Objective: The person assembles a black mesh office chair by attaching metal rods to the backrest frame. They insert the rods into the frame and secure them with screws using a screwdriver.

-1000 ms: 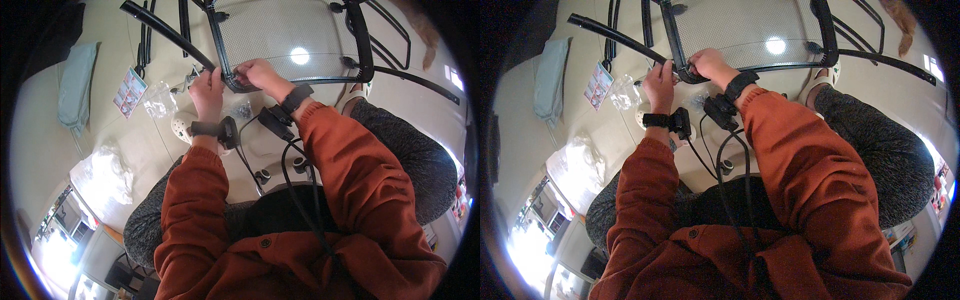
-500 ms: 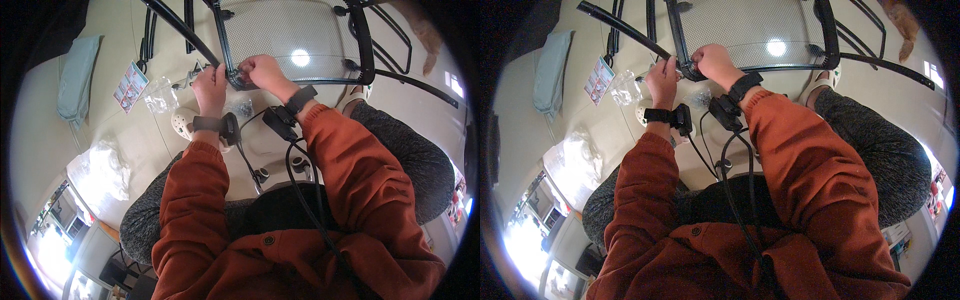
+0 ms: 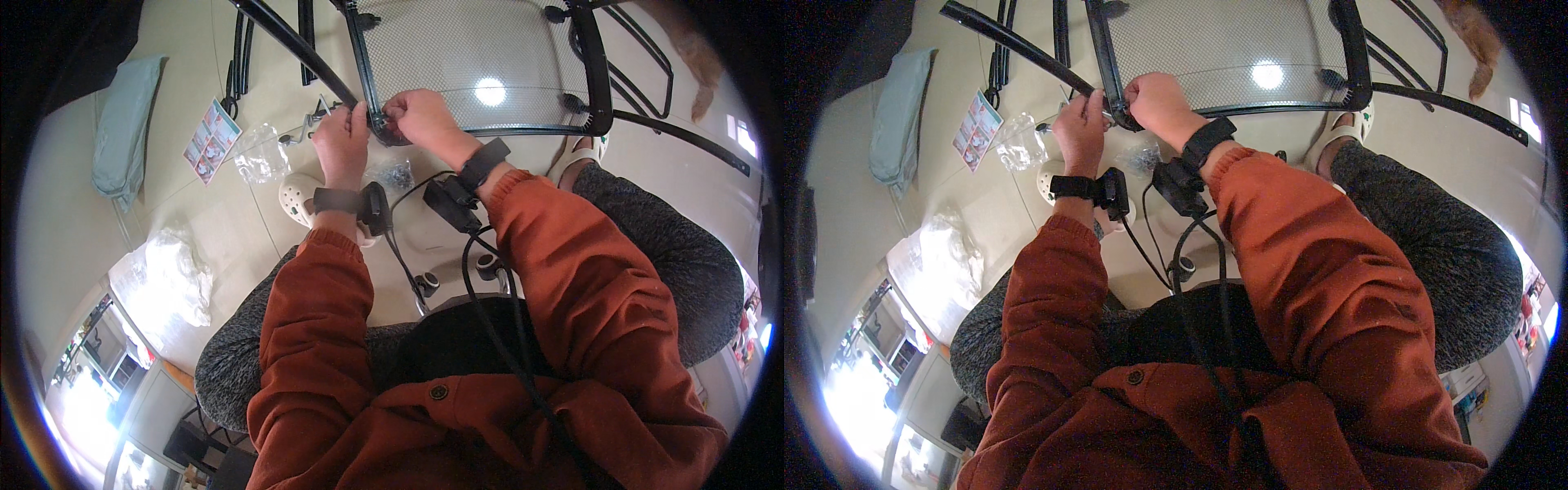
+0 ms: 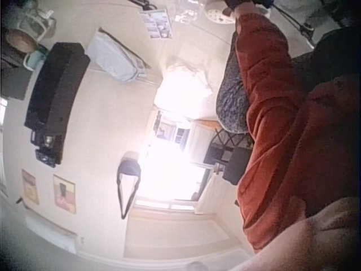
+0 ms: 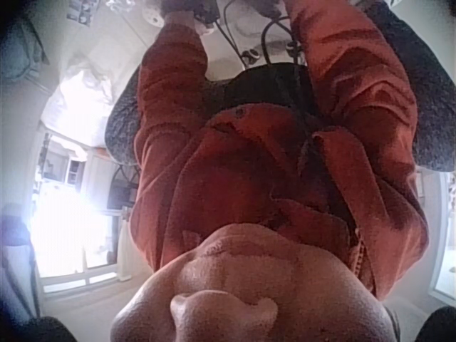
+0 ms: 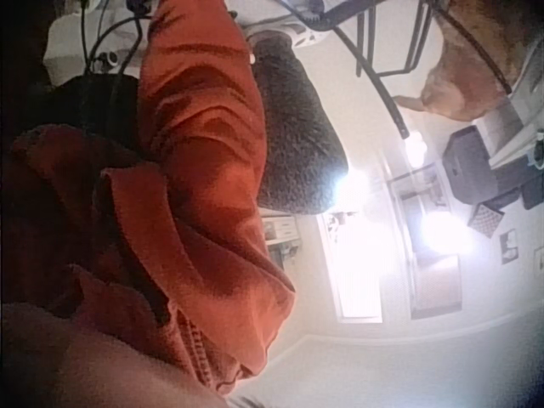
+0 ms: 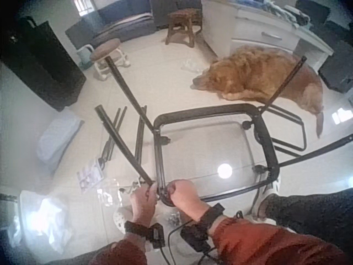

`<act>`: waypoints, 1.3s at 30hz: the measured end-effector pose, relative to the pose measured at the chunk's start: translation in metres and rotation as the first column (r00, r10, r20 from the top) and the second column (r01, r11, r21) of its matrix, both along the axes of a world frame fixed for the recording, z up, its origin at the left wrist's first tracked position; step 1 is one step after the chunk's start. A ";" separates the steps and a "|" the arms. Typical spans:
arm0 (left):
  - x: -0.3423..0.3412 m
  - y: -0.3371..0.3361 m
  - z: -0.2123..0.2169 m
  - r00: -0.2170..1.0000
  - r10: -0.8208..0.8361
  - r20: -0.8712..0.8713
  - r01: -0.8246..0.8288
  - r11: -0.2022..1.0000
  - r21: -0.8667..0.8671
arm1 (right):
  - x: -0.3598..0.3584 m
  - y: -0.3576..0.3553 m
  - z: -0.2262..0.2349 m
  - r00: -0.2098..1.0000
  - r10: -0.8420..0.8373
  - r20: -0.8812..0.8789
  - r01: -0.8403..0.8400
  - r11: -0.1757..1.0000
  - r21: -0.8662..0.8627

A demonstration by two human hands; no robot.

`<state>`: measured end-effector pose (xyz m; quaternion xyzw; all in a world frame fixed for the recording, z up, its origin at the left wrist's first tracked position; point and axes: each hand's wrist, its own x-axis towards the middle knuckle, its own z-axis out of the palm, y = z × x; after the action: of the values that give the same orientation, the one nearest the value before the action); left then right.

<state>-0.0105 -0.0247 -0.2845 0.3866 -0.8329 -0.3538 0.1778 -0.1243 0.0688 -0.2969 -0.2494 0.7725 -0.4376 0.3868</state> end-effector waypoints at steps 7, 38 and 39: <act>0.000 0.001 0.002 1.000 -0.025 -0.003 0.025 0.999 -0.042 | 0.003 -0.005 0.011 0.961 0.123 -0.248 -0.112 0.992 0.057; 0.010 0.003 -0.009 1.000 0.008 0.010 -0.009 0.980 0.199 | 0.022 -0.008 -0.013 0.973 -0.069 0.221 0.090 0.992 -0.086; 0.011 0.003 -0.009 0.999 -0.010 0.038 0.006 0.993 0.121 | 0.021 -0.003 -0.010 0.981 -0.009 0.193 0.021 0.998 -0.059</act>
<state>0.0006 -0.0219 -0.2939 0.4001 -0.8149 -0.3965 0.1365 -0.1030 0.0656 -0.3065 -0.2115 0.7196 -0.4858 0.4488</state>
